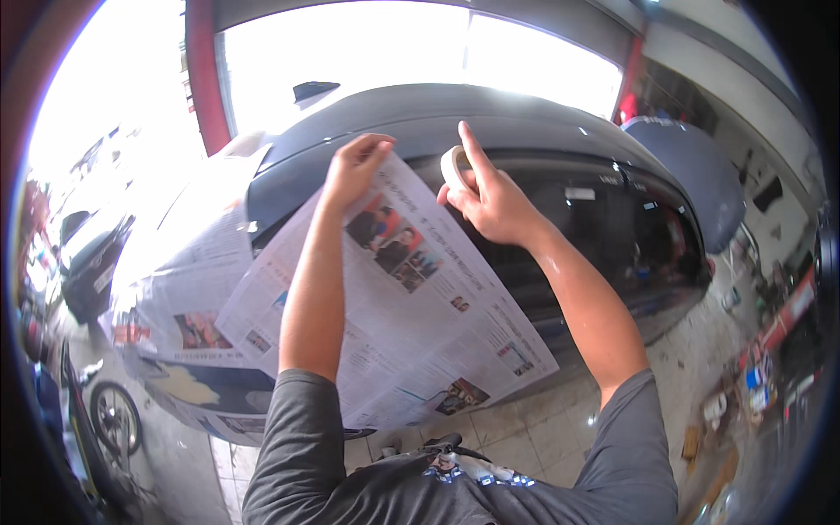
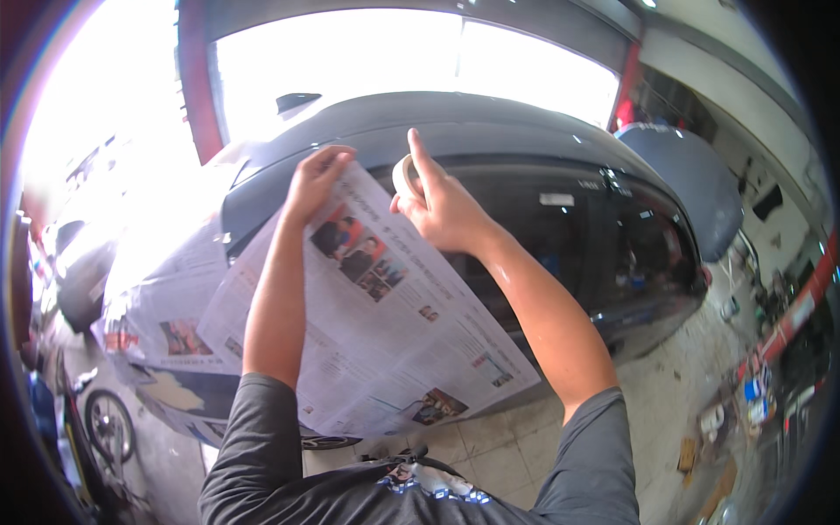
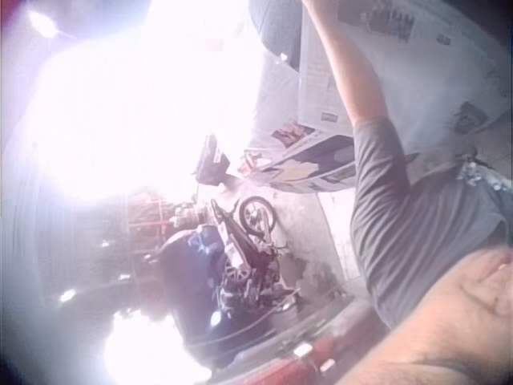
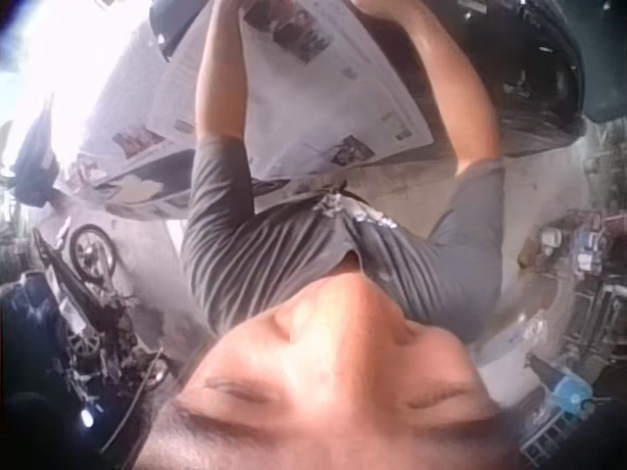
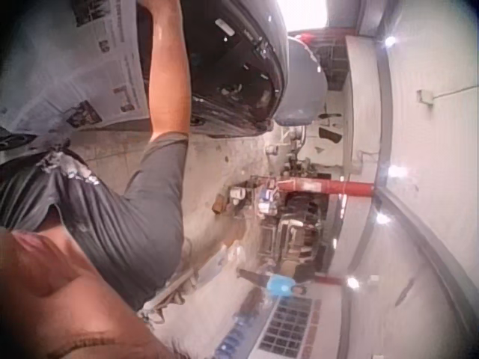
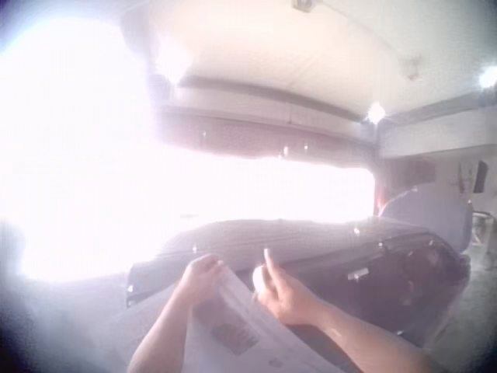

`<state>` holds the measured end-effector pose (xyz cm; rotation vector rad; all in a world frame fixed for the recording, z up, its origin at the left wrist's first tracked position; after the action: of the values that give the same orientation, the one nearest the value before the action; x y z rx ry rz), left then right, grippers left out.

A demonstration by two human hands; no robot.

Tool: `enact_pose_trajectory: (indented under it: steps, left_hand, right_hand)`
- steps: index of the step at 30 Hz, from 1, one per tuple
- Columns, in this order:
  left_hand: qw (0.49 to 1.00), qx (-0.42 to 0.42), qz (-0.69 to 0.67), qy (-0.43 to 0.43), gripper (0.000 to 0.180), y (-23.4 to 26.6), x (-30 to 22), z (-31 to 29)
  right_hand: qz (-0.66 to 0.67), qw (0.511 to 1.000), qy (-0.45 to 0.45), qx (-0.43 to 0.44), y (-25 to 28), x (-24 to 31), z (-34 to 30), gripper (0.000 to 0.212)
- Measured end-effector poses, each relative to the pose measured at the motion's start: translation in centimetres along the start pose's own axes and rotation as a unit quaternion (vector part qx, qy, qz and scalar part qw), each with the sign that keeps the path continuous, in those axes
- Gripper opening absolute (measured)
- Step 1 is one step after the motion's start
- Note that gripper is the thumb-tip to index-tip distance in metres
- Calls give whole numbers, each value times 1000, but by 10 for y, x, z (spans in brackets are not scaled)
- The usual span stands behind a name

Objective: The person covers sections of a dark-colored car with newspaper sheets and secures them with masking tape. They work on the rear bumper, trunk lid, and front bumper, smoothing the paper and applying tape to hold it in place.

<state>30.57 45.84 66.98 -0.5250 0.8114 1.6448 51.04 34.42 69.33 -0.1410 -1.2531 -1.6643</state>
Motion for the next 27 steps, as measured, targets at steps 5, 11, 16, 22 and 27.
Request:
enact_pose_trajectory:
  steps: [5,11,16,22,27]
  left_hand:
    - [997,29,22,-68,31,-1,-7,-8]
    - [984,67,-167,9,38,0,6,-10]
    - [982,65,-175,19,41,3,11,-10]
    - [989,62,-128,-41,39,4,10,-13]
    - [979,77,-185,-46,56,5,14,-11]
  right_hand:
    - [-77,996,-19,-47,-46,-5,72,90]
    - [30,996,35,-83,-55,-29,73,93]
    - [-13,993,95,-61,-52,-31,61,87]
    - [-55,991,96,-77,-56,-24,64,45]
    - [-150,967,191,-70,-61,-22,68,34]
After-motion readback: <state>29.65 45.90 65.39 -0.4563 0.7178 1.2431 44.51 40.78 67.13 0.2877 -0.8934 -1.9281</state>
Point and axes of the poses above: each hand's wrist, its own z-axis towards the middle knuckle, its own y-axis out of the back of the hand, x = y × z, the point moved 8 cm from there along z, towards the middle knuckle, and after that the axes turned 1 degree about -y, right-handed, at the moved point
